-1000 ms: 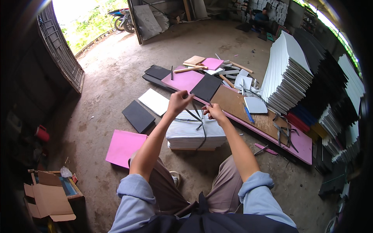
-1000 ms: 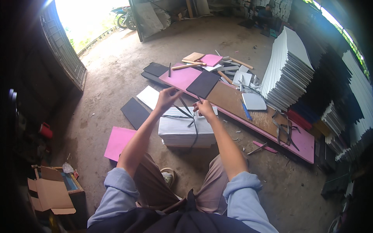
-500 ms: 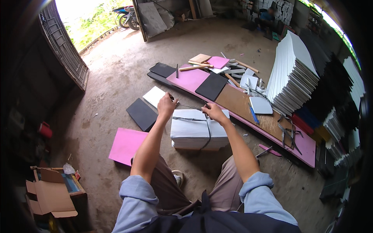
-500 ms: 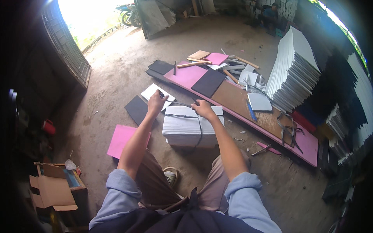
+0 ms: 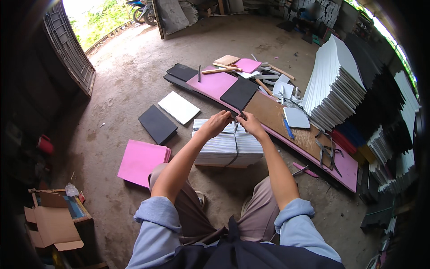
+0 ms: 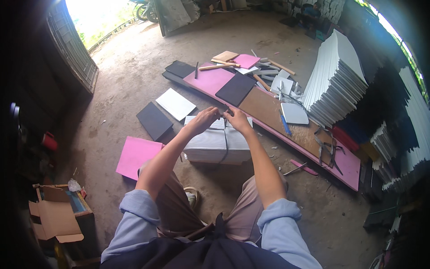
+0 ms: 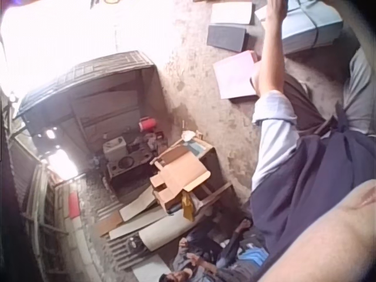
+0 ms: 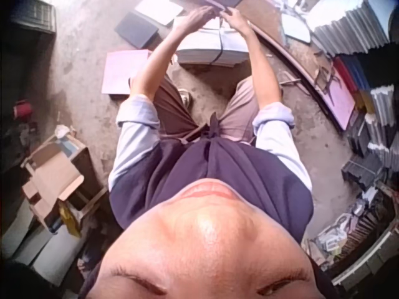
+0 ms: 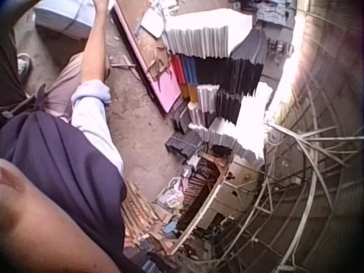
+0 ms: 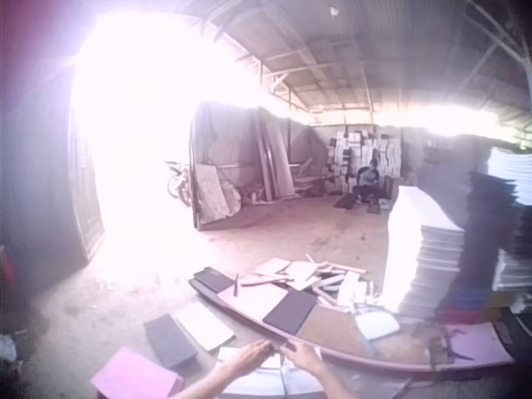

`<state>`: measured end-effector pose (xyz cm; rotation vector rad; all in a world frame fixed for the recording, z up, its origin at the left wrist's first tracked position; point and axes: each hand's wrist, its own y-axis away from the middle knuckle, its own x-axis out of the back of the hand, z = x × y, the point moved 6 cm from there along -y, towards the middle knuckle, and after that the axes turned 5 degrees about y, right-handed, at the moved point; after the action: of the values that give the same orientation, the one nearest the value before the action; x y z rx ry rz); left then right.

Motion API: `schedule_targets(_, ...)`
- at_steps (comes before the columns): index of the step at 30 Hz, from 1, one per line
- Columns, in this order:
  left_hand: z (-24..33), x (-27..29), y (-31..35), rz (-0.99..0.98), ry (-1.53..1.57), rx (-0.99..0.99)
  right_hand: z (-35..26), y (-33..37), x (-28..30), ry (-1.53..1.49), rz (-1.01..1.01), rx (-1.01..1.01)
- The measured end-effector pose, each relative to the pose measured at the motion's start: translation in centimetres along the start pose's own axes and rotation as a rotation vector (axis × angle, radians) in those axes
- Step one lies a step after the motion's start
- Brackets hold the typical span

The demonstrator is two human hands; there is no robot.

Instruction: The person sits on the floor and ties a stack of notebooks with a black string, then uses a utility knife to cut the excess string. They carry the bound stack to a shelf and place it among other stacks. Afterwards, they gather various colored paper scraps and trimmings from the floor and put them into a white sack.

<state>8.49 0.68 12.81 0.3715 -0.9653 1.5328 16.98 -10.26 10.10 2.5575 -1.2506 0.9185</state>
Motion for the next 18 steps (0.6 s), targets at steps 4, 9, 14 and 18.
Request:
schedule_targets(4, -0.6, -0.3, -0.6, 0.049, 0.035, -0.01, -0.5, 0.3, 0.6, 0.03, -0.039, -0.141)
schedule_targets(9, -1.0, -2.1, -1.7, 0.034, 0.142, 0.153, 1.0, 1.3, 1.0, -0.237, -0.163, -0.236)
schedule_targets(14, -3.6, -2.9, -2.1, -0.008, 0.309, 0.485, -0.1, 2.3, 0.7, -0.089, -0.146, -0.171)
schedule_targets(18, -3.5, -2.7, -2.1, 0.015, 0.41, 0.494, -0.1, 1.9, 0.1, 0.142, -0.046, -0.068)
